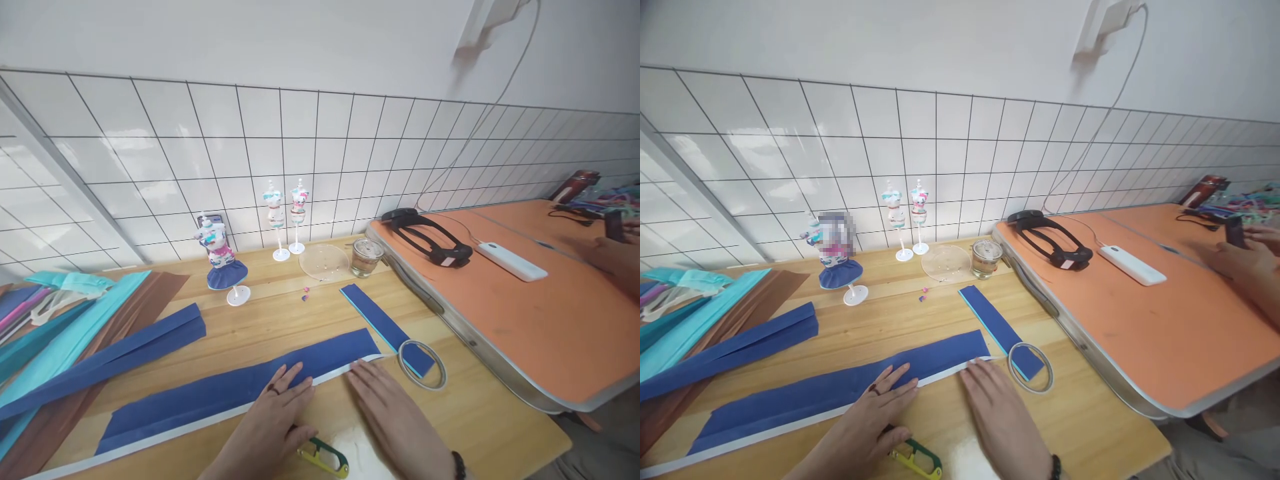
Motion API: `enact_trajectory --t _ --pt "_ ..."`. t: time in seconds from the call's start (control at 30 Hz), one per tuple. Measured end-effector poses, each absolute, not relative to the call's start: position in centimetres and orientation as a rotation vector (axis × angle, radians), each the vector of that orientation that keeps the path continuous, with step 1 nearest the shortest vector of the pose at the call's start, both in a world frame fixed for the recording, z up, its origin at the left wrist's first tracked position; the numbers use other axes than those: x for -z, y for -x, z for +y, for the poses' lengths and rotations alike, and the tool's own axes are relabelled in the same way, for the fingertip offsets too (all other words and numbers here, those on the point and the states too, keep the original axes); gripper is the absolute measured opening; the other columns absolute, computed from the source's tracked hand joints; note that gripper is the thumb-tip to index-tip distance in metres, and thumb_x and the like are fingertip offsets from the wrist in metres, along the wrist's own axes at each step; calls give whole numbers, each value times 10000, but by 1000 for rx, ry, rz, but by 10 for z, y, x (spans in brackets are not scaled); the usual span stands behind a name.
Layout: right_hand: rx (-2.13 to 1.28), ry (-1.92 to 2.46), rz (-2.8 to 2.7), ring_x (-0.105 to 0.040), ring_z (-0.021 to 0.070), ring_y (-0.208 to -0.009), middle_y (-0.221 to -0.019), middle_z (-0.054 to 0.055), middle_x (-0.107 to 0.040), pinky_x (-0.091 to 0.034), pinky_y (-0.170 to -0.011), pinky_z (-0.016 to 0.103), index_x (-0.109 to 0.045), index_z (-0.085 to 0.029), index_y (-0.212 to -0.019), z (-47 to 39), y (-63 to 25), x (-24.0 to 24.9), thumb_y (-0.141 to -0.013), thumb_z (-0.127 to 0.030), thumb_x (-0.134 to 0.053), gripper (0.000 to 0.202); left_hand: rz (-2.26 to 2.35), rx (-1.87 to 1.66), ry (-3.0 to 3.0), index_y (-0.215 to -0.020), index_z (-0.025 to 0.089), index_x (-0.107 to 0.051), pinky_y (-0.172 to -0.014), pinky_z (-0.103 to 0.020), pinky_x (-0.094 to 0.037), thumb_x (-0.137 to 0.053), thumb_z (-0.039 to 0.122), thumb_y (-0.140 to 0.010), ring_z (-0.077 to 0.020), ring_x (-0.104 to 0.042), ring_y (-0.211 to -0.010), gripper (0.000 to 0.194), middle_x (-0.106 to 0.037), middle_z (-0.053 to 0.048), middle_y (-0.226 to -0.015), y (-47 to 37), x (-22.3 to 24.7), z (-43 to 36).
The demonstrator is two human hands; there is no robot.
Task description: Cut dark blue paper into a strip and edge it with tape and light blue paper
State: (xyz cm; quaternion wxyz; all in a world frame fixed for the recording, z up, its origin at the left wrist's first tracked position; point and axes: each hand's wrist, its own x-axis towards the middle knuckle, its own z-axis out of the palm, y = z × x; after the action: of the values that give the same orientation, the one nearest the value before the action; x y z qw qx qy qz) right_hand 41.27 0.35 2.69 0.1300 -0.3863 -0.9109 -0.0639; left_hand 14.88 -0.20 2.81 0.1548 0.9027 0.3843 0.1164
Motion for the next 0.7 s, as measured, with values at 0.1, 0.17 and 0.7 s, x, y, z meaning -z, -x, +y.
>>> enact_trajectory --t 0.1,0.17,0.7 --pt "207 1383 -2447 -461 256 -1156 -1202 106 -569 -371 -970 458 -498 -156 -1228 16 -447 -26 -883 -168 -381 364 1100 -356 -2539 -1340 270 -341 -1041 -506 -310 -490 350 -859 -260 -275 -1304 510 -472 -24 -1332 -147 -28 -1" --pt "173 1669 -2237 -504 284 -1077 -1143 123 -588 -396 -920 472 -544 -152 -1162 27 -470 -24 -879 -261 -410 332 1099 -377 -2526 -1346 272 -327 -1039 -509 -307 -485 357 -861 -257 -277 -1303 518 -465 -35 -1336 -146 -28 0" --pt "-29 1808 -2076 -615 205 -761 -921 82 -622 -503 -636 327 -601 -192 -965 50 -529 -38 -882 -275 -358 269 1106 -421 -2608 -1251 237 -474 -1014 -489 -352 -483 349 -857 -260 -377 -1251 409 -583 -41 -1219 -148 -34 5"
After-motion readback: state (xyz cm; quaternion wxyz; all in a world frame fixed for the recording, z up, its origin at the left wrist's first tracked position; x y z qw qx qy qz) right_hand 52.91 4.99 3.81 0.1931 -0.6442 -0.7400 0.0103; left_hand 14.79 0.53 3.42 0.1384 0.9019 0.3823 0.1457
